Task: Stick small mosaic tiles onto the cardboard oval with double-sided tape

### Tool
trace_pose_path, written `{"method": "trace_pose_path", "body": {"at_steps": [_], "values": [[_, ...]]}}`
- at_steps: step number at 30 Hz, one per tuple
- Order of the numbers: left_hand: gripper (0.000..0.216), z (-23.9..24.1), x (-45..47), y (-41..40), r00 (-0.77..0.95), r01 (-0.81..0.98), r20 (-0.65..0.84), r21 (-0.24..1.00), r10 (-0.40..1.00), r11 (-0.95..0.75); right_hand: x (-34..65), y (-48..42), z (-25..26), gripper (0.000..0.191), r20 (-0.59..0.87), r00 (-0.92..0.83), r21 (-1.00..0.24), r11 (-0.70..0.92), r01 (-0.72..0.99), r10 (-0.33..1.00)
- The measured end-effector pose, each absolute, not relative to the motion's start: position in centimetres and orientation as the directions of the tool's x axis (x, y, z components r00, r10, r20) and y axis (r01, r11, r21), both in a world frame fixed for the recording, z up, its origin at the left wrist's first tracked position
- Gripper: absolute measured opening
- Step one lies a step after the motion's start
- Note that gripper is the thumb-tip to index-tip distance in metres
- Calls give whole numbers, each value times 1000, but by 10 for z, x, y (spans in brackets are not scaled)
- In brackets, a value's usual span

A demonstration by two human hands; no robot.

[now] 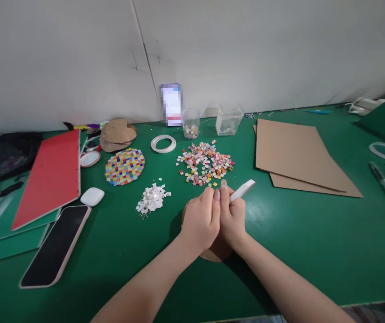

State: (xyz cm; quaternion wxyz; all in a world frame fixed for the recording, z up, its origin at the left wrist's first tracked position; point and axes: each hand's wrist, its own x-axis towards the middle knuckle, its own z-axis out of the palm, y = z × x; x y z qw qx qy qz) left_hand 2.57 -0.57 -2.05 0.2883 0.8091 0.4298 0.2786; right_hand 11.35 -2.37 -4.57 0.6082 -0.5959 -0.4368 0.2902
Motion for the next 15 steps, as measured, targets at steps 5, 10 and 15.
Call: {"method": "trace_pose_path", "body": {"at_steps": [5, 10, 15], "values": [[20, -22, 25, -6, 477, 532, 214, 702, 853, -474, 114, -26, -50, 39, 219, 415, -968, 144, 205, 883], [20, -18, 24, -4, 488, 548, 222, 675, 844, -494, 116, -27, -50, 37, 300, 367, -938, 202, 280, 881], [22, -15, 22, -2, 488, 569, 180, 676, 854, -468, 118, -26, -46, 35, 333, 337, -915, 215, 343, 881]]}}
